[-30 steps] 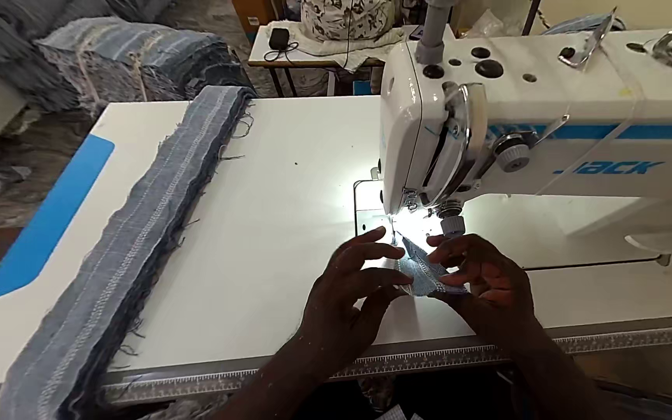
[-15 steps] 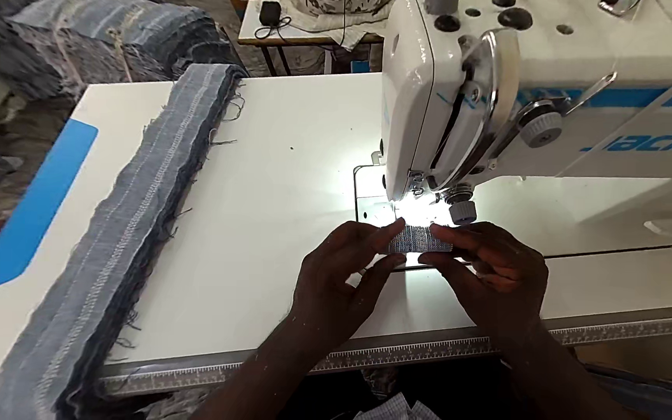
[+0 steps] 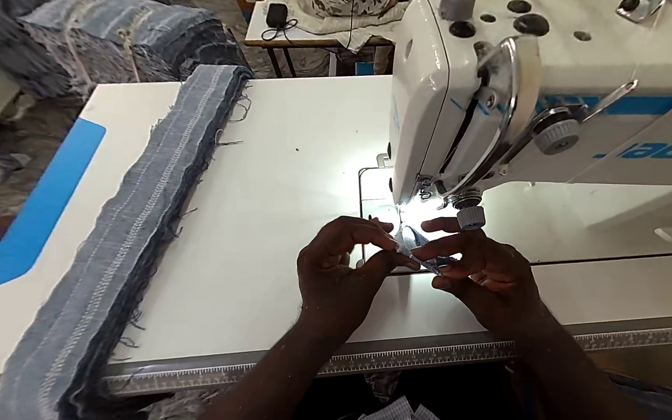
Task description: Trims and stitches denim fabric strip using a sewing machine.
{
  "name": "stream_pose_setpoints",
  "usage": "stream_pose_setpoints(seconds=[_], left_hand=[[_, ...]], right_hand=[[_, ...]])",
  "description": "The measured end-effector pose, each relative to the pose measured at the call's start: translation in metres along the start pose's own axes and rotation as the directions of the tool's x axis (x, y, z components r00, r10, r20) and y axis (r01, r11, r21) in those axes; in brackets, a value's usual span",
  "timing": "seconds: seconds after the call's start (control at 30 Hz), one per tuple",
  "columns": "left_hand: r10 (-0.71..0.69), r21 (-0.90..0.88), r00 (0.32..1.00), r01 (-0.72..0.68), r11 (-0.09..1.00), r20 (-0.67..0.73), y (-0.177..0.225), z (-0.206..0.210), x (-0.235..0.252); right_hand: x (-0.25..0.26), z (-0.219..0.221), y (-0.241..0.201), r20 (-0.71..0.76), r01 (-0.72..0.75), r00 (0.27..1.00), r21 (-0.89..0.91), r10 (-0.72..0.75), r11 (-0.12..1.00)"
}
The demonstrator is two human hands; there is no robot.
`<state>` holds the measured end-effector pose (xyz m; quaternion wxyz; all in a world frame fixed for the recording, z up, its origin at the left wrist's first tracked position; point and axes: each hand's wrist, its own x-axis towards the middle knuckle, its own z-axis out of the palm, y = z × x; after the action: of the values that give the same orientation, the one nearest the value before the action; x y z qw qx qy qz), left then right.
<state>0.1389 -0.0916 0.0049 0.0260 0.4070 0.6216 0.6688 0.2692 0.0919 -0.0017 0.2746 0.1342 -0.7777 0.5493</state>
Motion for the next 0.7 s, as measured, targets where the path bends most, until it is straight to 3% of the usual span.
stream_pose_setpoints(seconds=[0.1,0.2,0.27,0.33,0.4,0.6,0.7], left_hand=[[0.170,0.163,0.981,-0.183,0.970,0.089,0.000,-0.001,0.004],[0.335,0.296,0.913,-0.394,0.870,0.231,0.003,-0.003,0.010],[0.269,0.178,0.916,-0.330,0.927,0.299,0.003,-0.001,0.012],[0.132,-0.065,0.920,-0.116,0.991,0.368,-0.001,0.001,0.014],[0.046,-0.180,0.920,0.027,0.983,0.389,-0.002,0.000,0.015],[0.066,-0.154,0.899,0.002,0.988,0.432,0.001,0.006,0.017],[0.041,-0.137,0.895,0.023,0.990,0.444,0.005,0.004,0.021]], right_hand=[[0.001,-0.005,0.000,0.019,0.006,1.000,-0.025,-0.006,1.000],[-0.001,-0.009,0.001,-0.115,0.010,0.993,-0.146,-0.027,0.989],[-0.002,-0.006,0.002,-0.247,-0.036,0.969,-0.164,-0.005,0.986],[-0.004,-0.001,-0.001,-0.327,-0.087,0.944,-0.110,0.046,0.990],[-0.006,-0.001,-0.003,-0.329,-0.095,0.943,-0.094,0.059,0.991],[-0.008,-0.007,-0.002,-0.408,-0.053,0.912,-0.235,-0.049,0.971],[-0.006,-0.012,-0.003,-0.312,0.001,0.947,-0.250,-0.082,0.968]])
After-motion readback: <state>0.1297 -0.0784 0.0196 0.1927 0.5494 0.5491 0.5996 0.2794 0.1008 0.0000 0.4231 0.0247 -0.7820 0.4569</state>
